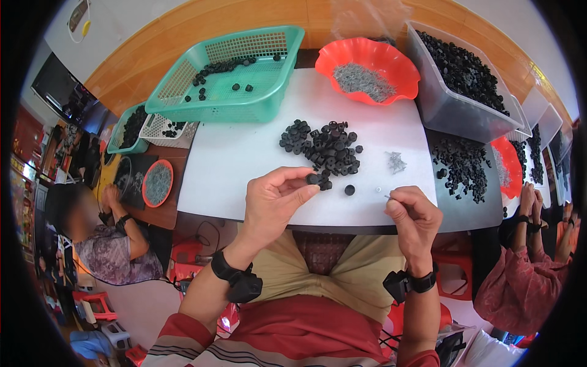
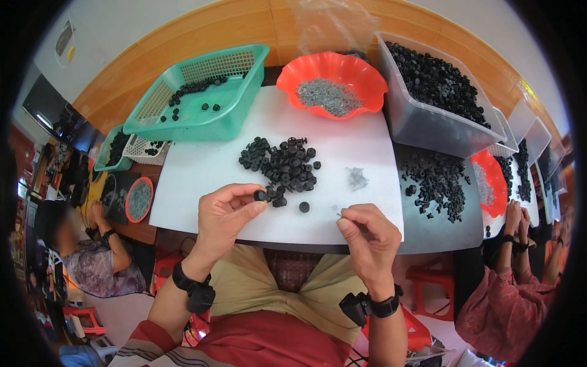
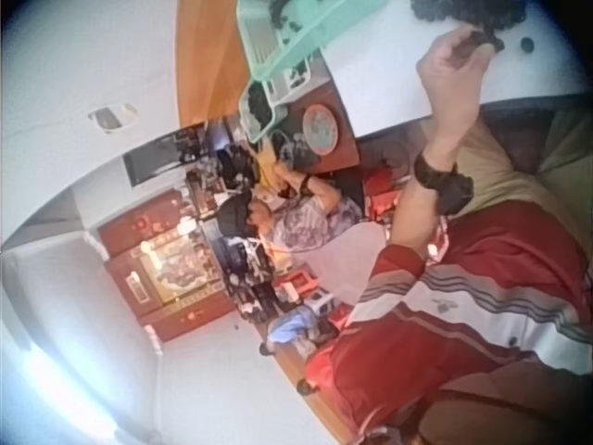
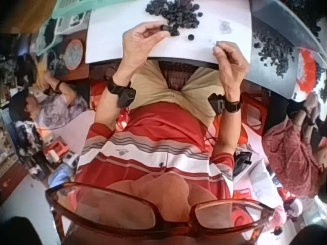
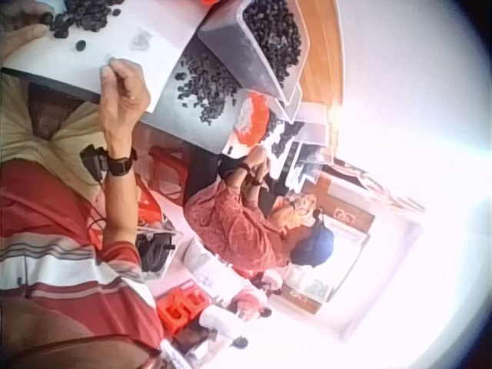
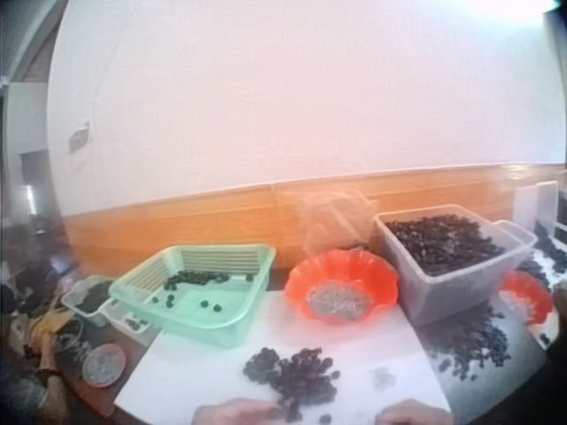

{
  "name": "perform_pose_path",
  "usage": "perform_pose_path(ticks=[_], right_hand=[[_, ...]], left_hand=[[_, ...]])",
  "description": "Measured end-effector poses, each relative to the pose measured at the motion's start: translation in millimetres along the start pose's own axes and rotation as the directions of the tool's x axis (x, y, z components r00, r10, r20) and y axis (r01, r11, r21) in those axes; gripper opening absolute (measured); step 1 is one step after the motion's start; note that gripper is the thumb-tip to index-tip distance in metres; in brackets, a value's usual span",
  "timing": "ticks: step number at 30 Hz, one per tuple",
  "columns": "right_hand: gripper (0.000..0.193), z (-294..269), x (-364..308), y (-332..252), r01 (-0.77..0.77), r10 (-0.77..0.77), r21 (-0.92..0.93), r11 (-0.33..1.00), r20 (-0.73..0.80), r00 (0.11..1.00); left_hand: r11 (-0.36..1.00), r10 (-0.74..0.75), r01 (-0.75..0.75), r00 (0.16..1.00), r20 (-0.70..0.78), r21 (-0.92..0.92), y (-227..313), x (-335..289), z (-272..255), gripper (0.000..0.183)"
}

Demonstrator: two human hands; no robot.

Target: The recorder is assembling small black components by inserting white pins into them at a manufacturing workstation.

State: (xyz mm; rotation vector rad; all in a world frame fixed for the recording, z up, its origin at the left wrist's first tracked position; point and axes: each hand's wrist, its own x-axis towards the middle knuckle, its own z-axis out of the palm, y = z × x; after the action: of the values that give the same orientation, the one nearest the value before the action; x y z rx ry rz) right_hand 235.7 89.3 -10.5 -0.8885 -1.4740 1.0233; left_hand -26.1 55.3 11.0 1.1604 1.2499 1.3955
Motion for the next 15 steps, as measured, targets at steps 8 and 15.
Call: perform_pose_path(ticks=[8,15], right_hand=[[0.011,-1.8,0.5,5.1,0.067,-0.067,-0.027,0.997,0.012,0.998],[0.011,-0.7,-0.4,0.8,0.002,-0.001,0.020,1.000,-0.016,1.000]], left_hand=[[0.620,0.362,-0.270,0.931,0.036,0.737,5.4,-4.1,-13.8,0.027],[0.490,0.348,-0.344,0.920,0.183,0.801,6.7,0.2,-12.4,0.032]])
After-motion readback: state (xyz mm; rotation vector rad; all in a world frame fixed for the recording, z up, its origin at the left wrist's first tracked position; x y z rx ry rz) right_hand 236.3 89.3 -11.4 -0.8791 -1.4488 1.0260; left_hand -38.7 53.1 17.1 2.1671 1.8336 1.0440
